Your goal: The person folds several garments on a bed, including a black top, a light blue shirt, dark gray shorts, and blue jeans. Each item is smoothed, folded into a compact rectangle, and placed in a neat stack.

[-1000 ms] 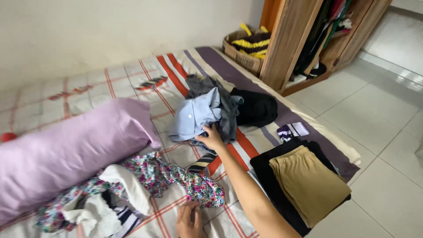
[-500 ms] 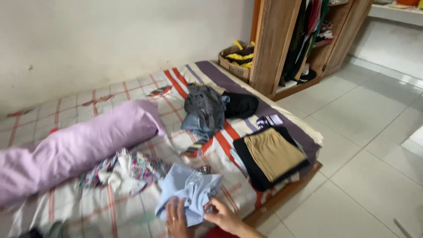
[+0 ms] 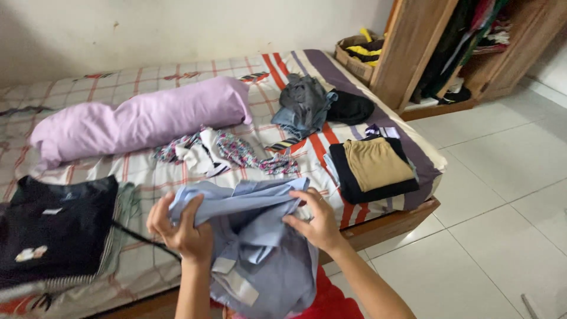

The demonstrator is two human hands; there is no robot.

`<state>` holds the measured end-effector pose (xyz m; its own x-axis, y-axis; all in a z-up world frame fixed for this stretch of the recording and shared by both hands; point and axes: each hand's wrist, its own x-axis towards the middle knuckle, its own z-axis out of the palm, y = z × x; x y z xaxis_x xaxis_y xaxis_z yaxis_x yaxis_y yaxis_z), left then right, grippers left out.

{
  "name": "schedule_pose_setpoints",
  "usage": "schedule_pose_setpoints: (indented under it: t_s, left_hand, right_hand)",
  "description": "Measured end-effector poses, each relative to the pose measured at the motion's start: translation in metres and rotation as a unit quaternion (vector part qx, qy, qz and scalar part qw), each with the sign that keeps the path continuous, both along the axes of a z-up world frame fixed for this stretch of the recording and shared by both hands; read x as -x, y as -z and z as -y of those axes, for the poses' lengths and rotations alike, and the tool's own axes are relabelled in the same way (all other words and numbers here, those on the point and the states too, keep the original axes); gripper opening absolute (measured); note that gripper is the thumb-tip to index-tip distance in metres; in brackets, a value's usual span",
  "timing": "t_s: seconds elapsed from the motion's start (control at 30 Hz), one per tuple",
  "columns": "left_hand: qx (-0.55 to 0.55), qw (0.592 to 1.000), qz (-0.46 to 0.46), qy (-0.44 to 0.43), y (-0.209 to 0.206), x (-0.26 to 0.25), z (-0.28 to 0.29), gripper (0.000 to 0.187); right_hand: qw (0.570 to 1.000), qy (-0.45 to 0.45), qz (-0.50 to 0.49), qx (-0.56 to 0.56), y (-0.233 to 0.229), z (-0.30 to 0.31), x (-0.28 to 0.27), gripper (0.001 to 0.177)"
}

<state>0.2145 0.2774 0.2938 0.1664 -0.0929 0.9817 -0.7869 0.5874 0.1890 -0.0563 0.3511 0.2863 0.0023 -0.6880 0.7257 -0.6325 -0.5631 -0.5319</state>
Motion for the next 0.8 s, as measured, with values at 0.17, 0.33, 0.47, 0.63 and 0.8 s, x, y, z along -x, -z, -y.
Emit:
schedule_pose_setpoints:
  t_s: [0.17,0.33,0.47,0.63,0.8]
  left_hand:
    - [-0.011,0.991,0.011,0.135,0.001,0.011,0.009,0.025]
    - [-0.093,0.945,0.068,0.307,0.027,0.069,-0.005,0.058]
    - [-0.235,0.960,0.054,0.141,0.067,0.059,-0.031,0.089]
    - [-0.681,0.682,0.087,0.252,0.136,0.007,-0.060,0.060]
    - [-0.714,0.598,-0.063,0.358,0.144,-0.028,-0.084,0.110]
  right_hand:
    - [0.998,0.020,0.013,0.054,-0.012,-0.002,-0.019,0.092]
    - [0.982,-0.012,-0.075,-0.171,-0.008,-0.001,-0.048,0.063]
    - [0.945,0.074,0.134,-0.290,0.038,0.021,-0.027,0.021]
    - [0.918,0.035,0.318,-0.234,0.067,0.029,0.033,0.016]
    - [0.852,0.183,0.476,-0.118,0.070,0.043,0.044,0.032]
